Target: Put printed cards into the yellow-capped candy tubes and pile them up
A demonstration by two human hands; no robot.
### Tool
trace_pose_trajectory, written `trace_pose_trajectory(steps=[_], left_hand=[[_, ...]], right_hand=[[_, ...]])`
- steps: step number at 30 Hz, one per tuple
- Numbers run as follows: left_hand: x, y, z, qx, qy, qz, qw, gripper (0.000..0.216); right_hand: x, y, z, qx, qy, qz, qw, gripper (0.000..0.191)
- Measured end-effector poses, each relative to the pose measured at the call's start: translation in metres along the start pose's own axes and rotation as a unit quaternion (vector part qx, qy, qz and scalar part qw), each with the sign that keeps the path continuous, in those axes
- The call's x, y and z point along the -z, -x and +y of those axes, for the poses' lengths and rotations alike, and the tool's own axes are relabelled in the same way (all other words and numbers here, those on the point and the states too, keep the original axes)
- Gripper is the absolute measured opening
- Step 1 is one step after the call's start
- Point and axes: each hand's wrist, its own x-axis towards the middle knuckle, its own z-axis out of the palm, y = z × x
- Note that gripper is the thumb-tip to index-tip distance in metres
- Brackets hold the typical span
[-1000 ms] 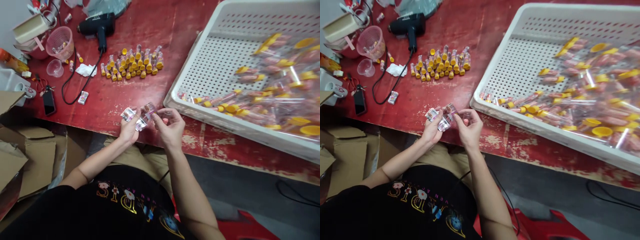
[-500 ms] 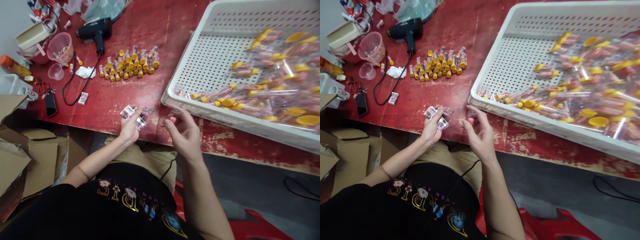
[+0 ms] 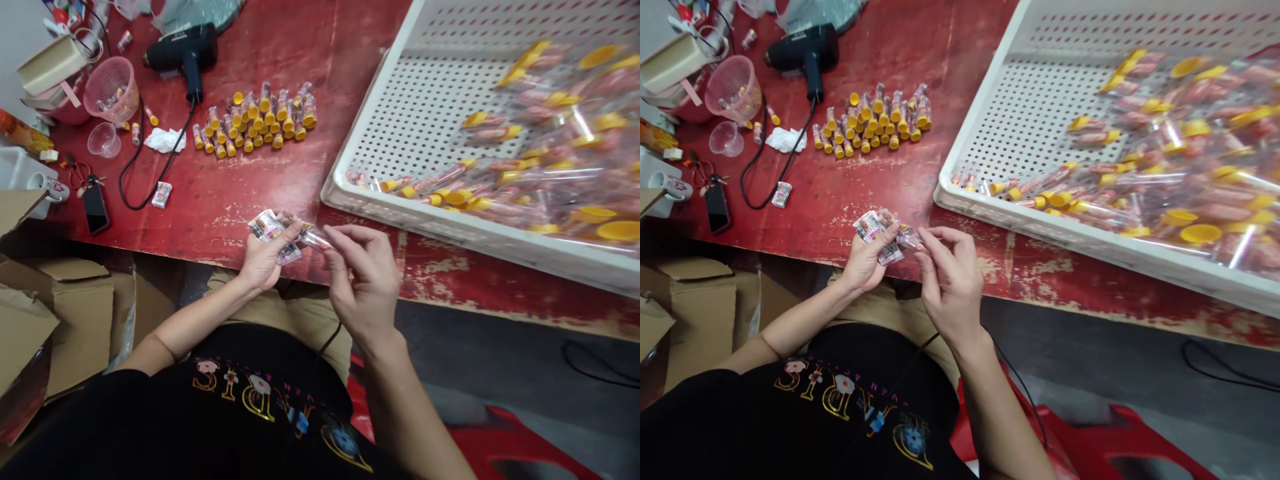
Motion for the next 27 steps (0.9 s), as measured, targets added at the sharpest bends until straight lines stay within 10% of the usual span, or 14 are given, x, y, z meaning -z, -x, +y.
trace_pose_trajectory(steps=[3, 9, 17, 27], left_hand=[[0.0, 0.001, 0.001, -0.007, -0.003, -0.008, 1.0, 0.032], [0.002, -0.001, 0.0, 0.017, -0.015, -0.012, 1.0, 0.032], [0.005, -0.003, -0.002, -0.003, -0.002, -0.02, 1.0, 0.027], [0.007, 0.004, -0.003, 0.065, -0.031, -0.065, 0.995, 0.05]], right_hand=[[0.002, 0.004, -0.002, -0.02, -0.027, -0.055, 0.998, 0.05], [-0.011, 0.009, 0.001, 0.052, 0.032, 0.097, 0.993, 0.059], [-0.018, 0.019, 0.003, 0.088, 0.062, 0.102, 0.989, 0.067], [-0.023, 0.022, 0.006, -0.147, -0.223, 0.086, 0.96, 0.036]])
